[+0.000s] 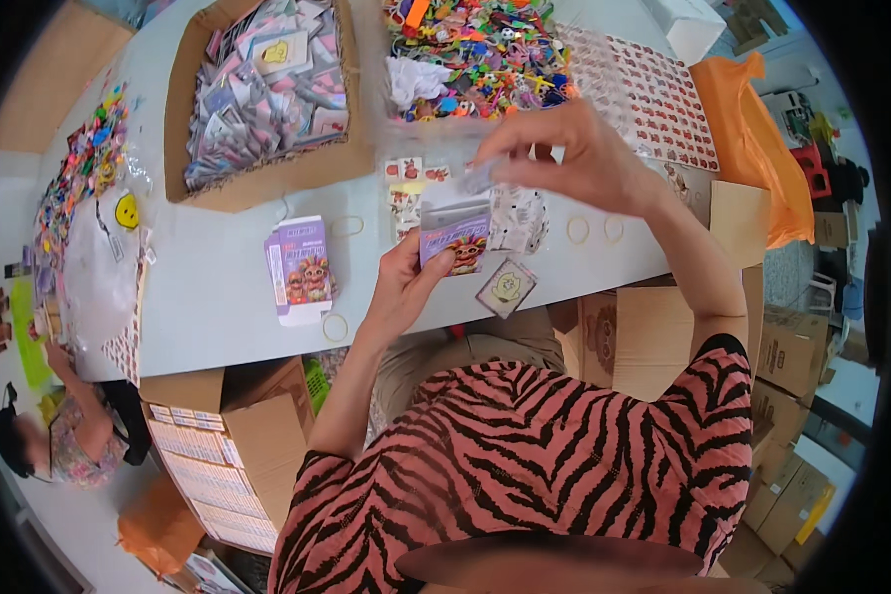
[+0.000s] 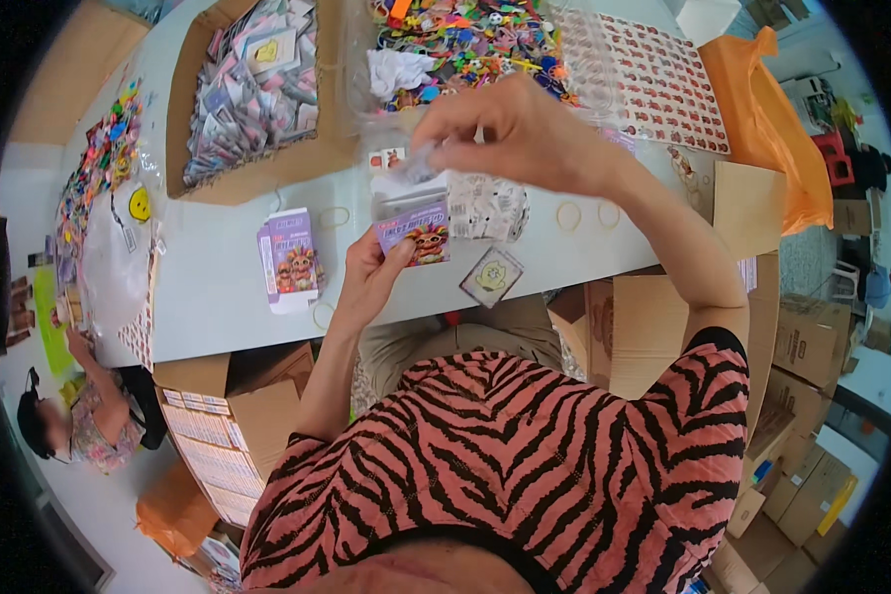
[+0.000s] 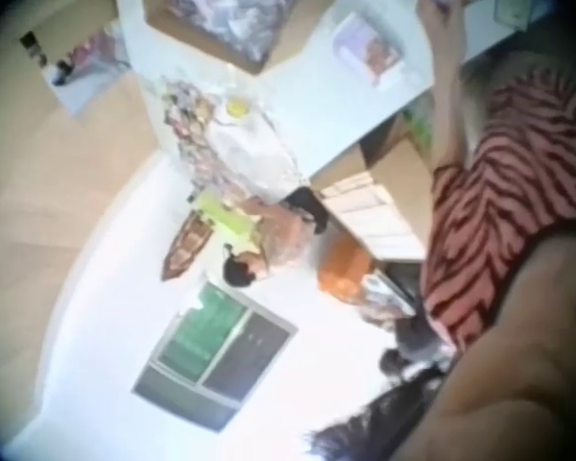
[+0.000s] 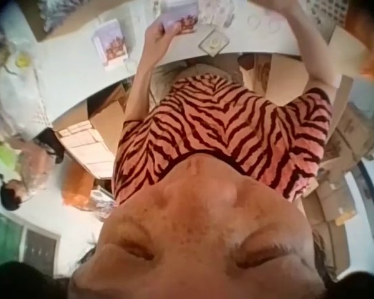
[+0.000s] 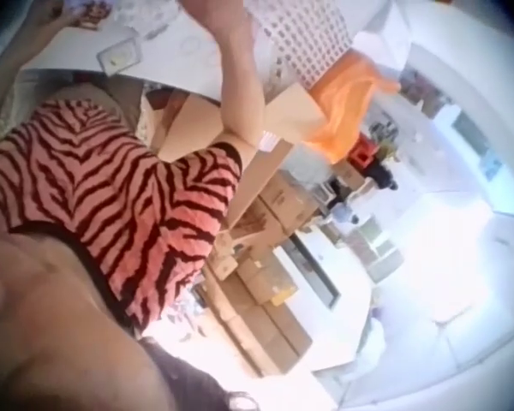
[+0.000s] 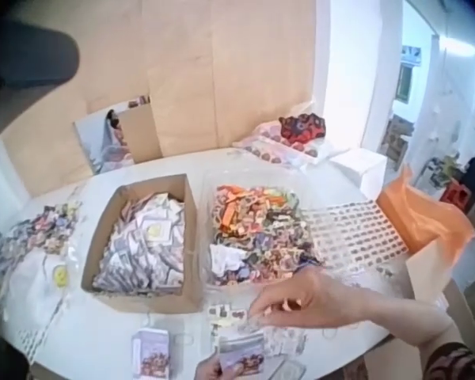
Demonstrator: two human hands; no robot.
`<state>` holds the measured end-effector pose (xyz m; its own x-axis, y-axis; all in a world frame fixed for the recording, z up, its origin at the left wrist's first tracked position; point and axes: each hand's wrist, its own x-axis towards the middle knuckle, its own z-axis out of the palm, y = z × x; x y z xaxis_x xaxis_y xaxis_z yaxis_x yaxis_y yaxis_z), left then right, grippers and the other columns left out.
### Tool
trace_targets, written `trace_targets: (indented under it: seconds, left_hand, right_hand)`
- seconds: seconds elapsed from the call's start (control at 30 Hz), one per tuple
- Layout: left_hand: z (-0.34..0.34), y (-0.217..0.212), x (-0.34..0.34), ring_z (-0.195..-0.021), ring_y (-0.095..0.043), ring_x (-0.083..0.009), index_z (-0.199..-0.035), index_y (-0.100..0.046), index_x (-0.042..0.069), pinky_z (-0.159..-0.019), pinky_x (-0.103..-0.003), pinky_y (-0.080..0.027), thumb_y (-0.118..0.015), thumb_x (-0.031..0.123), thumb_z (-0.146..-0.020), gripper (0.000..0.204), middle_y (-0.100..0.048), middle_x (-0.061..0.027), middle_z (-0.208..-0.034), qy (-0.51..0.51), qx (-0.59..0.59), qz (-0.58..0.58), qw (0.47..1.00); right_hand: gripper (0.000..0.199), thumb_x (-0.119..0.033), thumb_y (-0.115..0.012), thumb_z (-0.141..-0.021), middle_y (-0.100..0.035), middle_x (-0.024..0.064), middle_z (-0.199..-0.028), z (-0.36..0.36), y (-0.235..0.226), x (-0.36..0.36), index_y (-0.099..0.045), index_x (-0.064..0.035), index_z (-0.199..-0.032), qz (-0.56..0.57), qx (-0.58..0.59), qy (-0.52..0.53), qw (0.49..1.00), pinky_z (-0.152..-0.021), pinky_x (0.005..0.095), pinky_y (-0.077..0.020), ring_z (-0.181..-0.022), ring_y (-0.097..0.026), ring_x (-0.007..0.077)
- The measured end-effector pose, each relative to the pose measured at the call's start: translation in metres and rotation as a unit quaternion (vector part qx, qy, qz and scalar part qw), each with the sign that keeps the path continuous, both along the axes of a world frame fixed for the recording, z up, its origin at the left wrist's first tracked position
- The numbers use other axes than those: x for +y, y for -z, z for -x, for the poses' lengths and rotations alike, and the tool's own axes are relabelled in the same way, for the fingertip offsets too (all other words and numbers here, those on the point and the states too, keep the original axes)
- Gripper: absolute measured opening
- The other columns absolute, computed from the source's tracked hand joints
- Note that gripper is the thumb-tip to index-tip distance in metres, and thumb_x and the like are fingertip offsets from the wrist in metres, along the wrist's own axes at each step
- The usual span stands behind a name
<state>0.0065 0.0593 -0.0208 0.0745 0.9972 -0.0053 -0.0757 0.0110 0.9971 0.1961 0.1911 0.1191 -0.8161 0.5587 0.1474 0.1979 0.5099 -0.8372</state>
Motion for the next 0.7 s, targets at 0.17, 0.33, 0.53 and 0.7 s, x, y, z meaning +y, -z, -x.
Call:
trace_targets:
  seconds: [0.17, 0.33, 0.53, 0.7]
  left_hand:
    - [0.001, -0.009, -0.004, -0.081, -0.05, -0.0057, -0.113, -0.054, -0.001, -0.072, -0.022, -0.043, -0.055, 0.016, -0.091, 0.028, -0.06, -0.0024, -0.092, 0.004, -0.019, 0.014, 1.0]
    - [0.003, -0.009, -0.012, -0.085, -0.052, -0.0066, -0.116, -0.053, -0.001, -0.077, -0.024, -0.044, -0.054, 0.016, -0.092, 0.03, -0.061, -0.0025, -0.096, -0.004, -0.005, 0.026, 1.0]
    - [0.006, -0.001, -0.015, -0.082, -0.051, -0.0064, -0.118, -0.051, -0.001, -0.074, -0.023, -0.044, -0.056, 0.013, -0.091, 0.032, -0.061, -0.0024, -0.093, -0.008, 0.008, 0.03, 0.999]
    - [0.004, -0.013, -0.014, -0.084, -0.052, -0.0069, -0.118, -0.052, -0.001, -0.076, -0.023, -0.044, -0.056, 0.011, -0.09, 0.031, -0.061, -0.0031, -0.094, -0.01, -0.007, 0.03, 0.999]
  right_hand:
    - [0.013, -0.004, -0.063, -0.078, -0.063, 0.0065, -0.086, 0.013, 0.019, -0.015, -0.063, -0.0031, -0.092, -0.187, -0.071, -0.036, 0.979, -0.064, 0.0315, -0.0475, -0.076, -0.061, 0.0219]
    - [0.011, -0.005, -0.063, -0.077, -0.061, 0.0061, -0.084, 0.018, 0.019, -0.024, -0.062, -0.0038, -0.088, -0.233, -0.055, -0.054, 0.97, -0.065, 0.0329, -0.0482, -0.076, -0.06, 0.0241]
    - [0.012, -0.005, -0.063, -0.076, -0.06, 0.006, -0.082, 0.02, 0.013, -0.028, -0.062, -0.0046, -0.088, -0.259, -0.051, -0.05, 0.963, -0.064, 0.0331, -0.0485, -0.075, -0.06, 0.0246]
    - [0.015, -0.007, -0.064, -0.076, -0.061, 0.0061, -0.083, 0.017, 0.019, -0.023, -0.062, -0.0059, -0.091, -0.212, -0.074, -0.054, 0.973, -0.065, 0.033, -0.0498, -0.075, -0.06, 0.0249]
